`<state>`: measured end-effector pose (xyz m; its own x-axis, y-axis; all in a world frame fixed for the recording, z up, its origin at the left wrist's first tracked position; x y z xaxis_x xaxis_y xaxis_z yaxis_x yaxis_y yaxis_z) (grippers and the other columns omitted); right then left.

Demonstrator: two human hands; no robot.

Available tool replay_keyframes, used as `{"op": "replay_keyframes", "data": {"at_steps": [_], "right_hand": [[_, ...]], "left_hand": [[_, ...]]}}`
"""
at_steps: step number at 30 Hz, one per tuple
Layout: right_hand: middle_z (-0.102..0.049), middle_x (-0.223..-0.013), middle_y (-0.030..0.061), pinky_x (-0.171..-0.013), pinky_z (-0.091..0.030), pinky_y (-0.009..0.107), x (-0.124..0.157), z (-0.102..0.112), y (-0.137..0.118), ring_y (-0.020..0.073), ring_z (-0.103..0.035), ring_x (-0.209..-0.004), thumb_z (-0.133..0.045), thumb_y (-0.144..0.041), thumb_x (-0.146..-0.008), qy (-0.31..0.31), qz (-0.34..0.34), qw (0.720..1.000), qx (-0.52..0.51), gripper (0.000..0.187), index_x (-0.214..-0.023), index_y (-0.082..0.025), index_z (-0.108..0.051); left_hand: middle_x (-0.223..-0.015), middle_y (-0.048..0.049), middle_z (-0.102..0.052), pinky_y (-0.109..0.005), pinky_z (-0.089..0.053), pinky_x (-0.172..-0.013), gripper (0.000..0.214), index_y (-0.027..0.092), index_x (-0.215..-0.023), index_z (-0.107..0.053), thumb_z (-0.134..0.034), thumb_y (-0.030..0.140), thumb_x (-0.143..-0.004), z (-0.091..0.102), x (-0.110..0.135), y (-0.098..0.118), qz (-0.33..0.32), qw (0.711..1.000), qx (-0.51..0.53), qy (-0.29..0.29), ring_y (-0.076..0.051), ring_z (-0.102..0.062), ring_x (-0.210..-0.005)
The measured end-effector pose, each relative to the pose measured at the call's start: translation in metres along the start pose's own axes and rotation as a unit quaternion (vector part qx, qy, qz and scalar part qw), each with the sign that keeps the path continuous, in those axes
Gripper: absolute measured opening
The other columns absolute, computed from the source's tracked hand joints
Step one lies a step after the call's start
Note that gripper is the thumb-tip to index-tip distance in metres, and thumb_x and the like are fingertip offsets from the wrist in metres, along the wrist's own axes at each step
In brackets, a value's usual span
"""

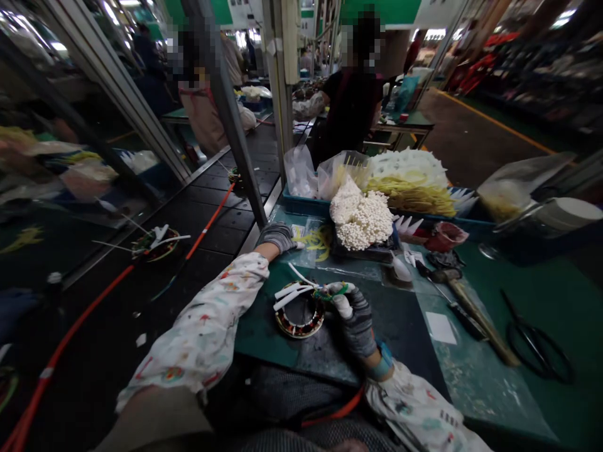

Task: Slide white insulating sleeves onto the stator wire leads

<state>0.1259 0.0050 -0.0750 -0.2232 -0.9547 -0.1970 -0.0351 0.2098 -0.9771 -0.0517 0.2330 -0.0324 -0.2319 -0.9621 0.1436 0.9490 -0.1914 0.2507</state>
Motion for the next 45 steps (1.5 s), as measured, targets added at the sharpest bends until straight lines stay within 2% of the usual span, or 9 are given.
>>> {"op": "replay_keyframes", "data": {"at_steps": [5,11,16,22,36,38,41,43,45], "right_hand": [[-0.083,-0.097,0.004,-0.087,-0.068,0.043,0.003,-0.002,0.002,0.0245,-0.08,-0.091,-0.073,-0.053,-0.094,-0.012,-0.009,1.0,-0.011,0.026,-0.096,-0.027,-0.072],[-0.084,-0.097,0.0037,-0.088,-0.069,0.042,0.004,-0.002,0.001,0.0245,-0.08,-0.091,-0.078,-0.055,-0.09,-0.002,-0.018,0.999,-0.035,0.028,-0.095,-0.027,-0.073],[-0.082,-0.094,0.0049,-0.069,-0.067,0.035,-0.008,-0.007,-0.008,0.0219,-0.077,-0.077,-0.075,-0.064,-0.09,0.004,-0.097,0.992,-0.078,0.04,-0.091,-0.024,-0.072],[-0.081,-0.091,0.008,-0.069,-0.065,0.036,-0.015,-0.008,-0.02,0.0231,-0.074,-0.076,-0.059,-0.07,-0.099,0.02,-0.082,0.996,0.004,0.048,-0.092,-0.025,-0.071],[-0.083,-0.093,0.0036,-0.086,-0.064,0.041,0.0,-0.004,-0.017,0.0233,-0.077,-0.087,-0.074,-0.054,-0.096,0.054,0.027,0.998,0.002,0.03,-0.094,-0.024,-0.076],[-0.081,-0.092,0.0021,-0.084,-0.064,0.039,0.002,-0.002,-0.014,0.0214,-0.076,-0.085,-0.072,-0.053,-0.098,0.061,0.047,0.997,-0.001,0.028,-0.097,-0.025,-0.075],[-0.081,-0.1,-0.0001,-0.083,-0.065,0.036,0.004,0.004,-0.01,0.0195,-0.077,-0.089,-0.067,-0.049,-0.103,0.01,0.083,0.997,-0.004,0.022,-0.108,-0.028,-0.074],[-0.082,-0.109,-0.0008,-0.085,-0.066,0.036,0.003,0.008,-0.013,0.0196,-0.078,-0.094,-0.064,-0.046,-0.106,-0.086,0.094,0.992,0.011,0.021,-0.119,-0.032,-0.073],[-0.082,-0.119,-0.0002,-0.092,-0.066,0.039,0.001,0.008,-0.02,0.0208,-0.079,-0.103,-0.061,-0.042,-0.108,-0.199,0.116,0.971,0.062,0.026,-0.131,-0.035,-0.071]], "left_hand": [[-0.091,-0.0046,-0.076,-0.042,-0.06,-0.091,0.038,0.014,-0.09,-0.072,-0.072,0.051,-0.097,-0.017,-0.008,0.007,-0.026,0.999,0.038,-0.02,-0.02,-0.073,-0.088],[-0.077,-0.0017,-0.074,-0.032,-0.06,-0.074,0.024,0.015,-0.083,-0.07,-0.08,0.036,-0.089,-0.009,0.008,-0.012,-0.046,0.989,0.144,-0.005,-0.016,-0.069,-0.07],[-0.11,-0.008,-0.08,-0.033,-0.062,-0.09,0.021,0.016,-0.114,-0.072,-0.067,0.026,-0.096,-0.005,0.076,-0.008,-0.084,0.968,0.214,0.103,-0.019,-0.075,-0.096],[-0.121,-0.0053,-0.081,-0.031,-0.06,-0.104,0.032,0.026,-0.132,-0.072,-0.057,0.017,-0.106,-0.032,0.167,0.02,-0.391,0.85,0.111,0.336,-0.017,-0.075,-0.115],[-0.126,-0.0054,-0.081,-0.032,-0.061,-0.107,0.036,0.024,-0.13,-0.074,-0.047,0.014,-0.108,-0.038,0.189,0.03,-0.458,0.835,0.167,0.255,-0.016,-0.075,-0.12],[-0.123,-0.0052,-0.082,-0.032,-0.062,-0.105,0.032,0.024,-0.125,-0.075,-0.05,0.017,-0.108,-0.032,0.193,0.019,-0.43,0.84,0.239,0.23,-0.017,-0.076,-0.116],[-0.124,-0.0081,-0.08,-0.036,-0.066,-0.093,0.033,0.023,-0.131,-0.072,-0.069,0.03,-0.1,-0.023,0.197,-0.007,-0.2,0.895,0.348,0.193,-0.021,-0.078,-0.106],[-0.131,-0.0133,-0.076,-0.041,-0.066,-0.089,0.065,0.02,-0.142,-0.065,-0.085,0.041,-0.084,-0.022,0.195,-0.021,-0.064,0.923,0.363,0.109,-0.027,-0.077,-0.106],[-0.134,-0.0161,-0.075,-0.046,-0.064,-0.094,0.091,0.017,-0.148,-0.06,-0.095,0.046,-0.068,-0.025,0.187,-0.028,-0.034,0.937,0.348,-0.01,-0.032,-0.076,-0.112]]}}
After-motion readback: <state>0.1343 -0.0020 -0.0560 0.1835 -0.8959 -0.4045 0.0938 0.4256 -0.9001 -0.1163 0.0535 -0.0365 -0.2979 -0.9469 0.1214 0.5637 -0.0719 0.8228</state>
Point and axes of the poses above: each hand's wrist, its own x-axis away from the middle knuckle, its own z-axis out of the back of the hand, y = z × x, the point moved 1 cm from there along -x, towards the middle knuckle
